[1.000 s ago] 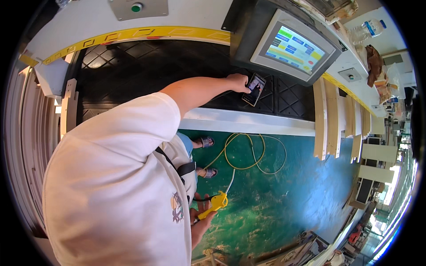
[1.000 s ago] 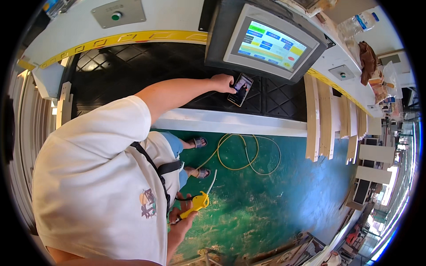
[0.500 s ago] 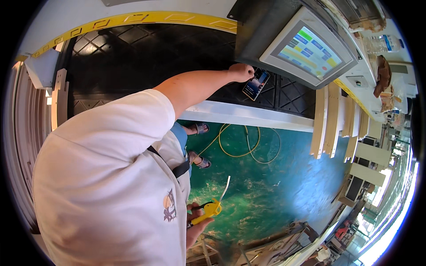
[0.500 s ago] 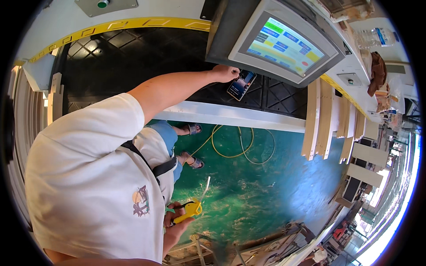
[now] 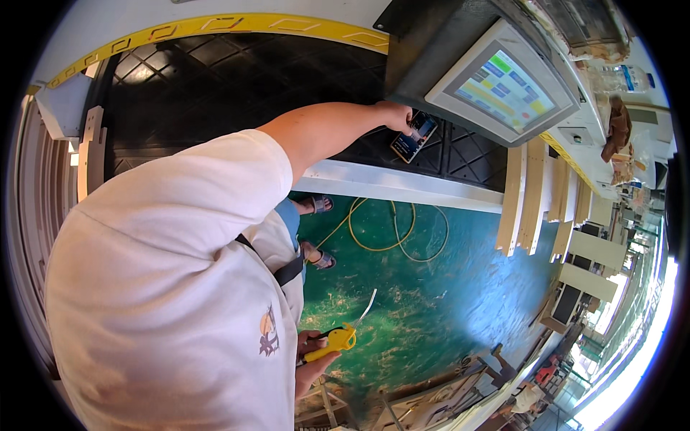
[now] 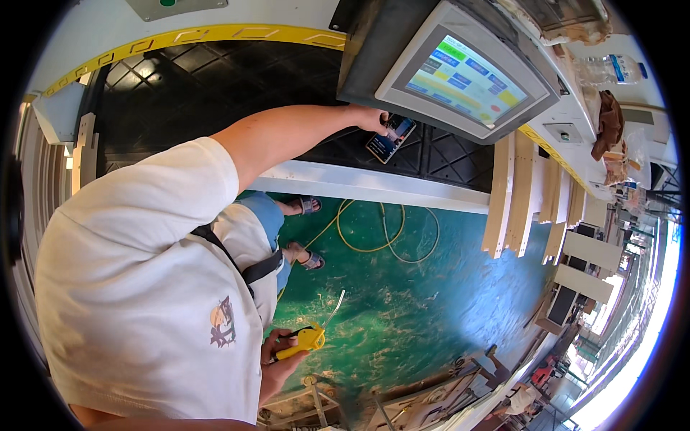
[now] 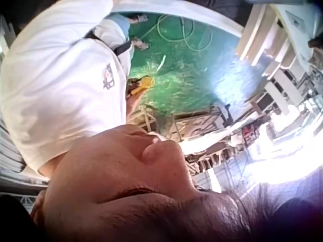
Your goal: The person cleans wood strips using a blow gun, positioning each strip on a work surface and blowing off dust before moving them aside.
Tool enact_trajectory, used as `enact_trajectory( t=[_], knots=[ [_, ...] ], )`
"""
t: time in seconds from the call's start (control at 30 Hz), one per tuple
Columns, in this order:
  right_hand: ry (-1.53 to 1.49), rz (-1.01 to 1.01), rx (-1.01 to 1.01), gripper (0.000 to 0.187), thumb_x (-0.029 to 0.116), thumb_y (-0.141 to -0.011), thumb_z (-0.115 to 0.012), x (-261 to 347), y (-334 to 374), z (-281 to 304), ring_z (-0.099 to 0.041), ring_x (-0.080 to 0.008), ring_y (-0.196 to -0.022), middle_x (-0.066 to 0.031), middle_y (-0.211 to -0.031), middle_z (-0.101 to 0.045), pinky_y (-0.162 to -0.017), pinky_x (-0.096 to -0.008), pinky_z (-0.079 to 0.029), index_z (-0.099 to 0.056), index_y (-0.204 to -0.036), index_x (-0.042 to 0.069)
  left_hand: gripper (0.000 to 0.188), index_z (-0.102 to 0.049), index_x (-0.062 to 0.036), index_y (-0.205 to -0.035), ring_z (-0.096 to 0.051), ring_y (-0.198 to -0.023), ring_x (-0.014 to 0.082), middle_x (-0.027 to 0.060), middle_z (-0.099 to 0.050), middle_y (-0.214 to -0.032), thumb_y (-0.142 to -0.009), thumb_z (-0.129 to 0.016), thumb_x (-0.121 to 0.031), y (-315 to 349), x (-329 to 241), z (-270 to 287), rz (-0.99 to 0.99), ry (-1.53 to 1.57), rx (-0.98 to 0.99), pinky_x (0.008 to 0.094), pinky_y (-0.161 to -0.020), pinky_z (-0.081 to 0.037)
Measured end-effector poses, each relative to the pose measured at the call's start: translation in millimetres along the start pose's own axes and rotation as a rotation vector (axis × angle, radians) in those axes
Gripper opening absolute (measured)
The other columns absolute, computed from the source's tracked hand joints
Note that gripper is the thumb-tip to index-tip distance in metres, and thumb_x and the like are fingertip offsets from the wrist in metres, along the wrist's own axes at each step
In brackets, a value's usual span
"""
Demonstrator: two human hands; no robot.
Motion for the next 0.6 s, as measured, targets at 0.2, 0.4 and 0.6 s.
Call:
enact_trajectory(
  t=[0.2, 0.4, 0.6],
  knots=[
    [0.044, -0.025, 0.145, 0.072, 0.082, -0.087, -0.061, -5.4, -10.5, 13.7, -0.04, -0.008, -0.045, -0.0048, -0.086, -0.063, -0.039, -0.022, -0.025, -0.062, -0.104, 0.012, 0.057, -0.07, -0.0068, -0.128, -0.063, -0.128, 0.0315, 0.0145, -0.067, -0.137, -0.091, -0.071, -0.052, -5.8, 2.3, -2.2, 0.134, -0.097, -0.232, 0.0448, -0.102, -0.054],
    [0.062, -0.033, 0.142, 0.073, 0.083, -0.086, -0.062, -11.2, -14.5, 16.7, -0.045, -0.0074, -0.049, -0.0011, -0.078, -0.058, -0.04, -0.0221, -0.025, -0.06, -0.105, 0.013, 0.045, -0.074, -0.0108, -0.121, -0.066, -0.123, 0.0313, 0.0126, -0.07, -0.132, -0.099, -0.061, -0.048, -11.3, 7.9, -0.8, 0.035, -0.088, -0.252, 0.0446, -0.099, -0.054],
    [-0.004, -0.029, 0.246, 0.072, 0.07, -0.099, -0.053, -0.1, -2.8, 0.3, -0.055, -0.008, -0.08, 0.001, -0.1, -0.062, -0.072, -0.0228, -0.042, -0.058, -0.124, 0.003, 0.042, -0.079, -0.0154, -0.111, -0.071, -0.111, 0.0275, 0.0091, -0.076, -0.118, -0.087, -0.075, -0.049, -7.3, 7.0, -7.2, 0.045, 0.035, -0.007, 0.0414, -0.092, -0.056]
  ],
)
Point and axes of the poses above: each hand's wrist, its own y-axis away from the middle knuckle, its own z-axis out of the back of the hand, x = y × z, the point moved 7 cm from there along -y, towards the middle knuckle
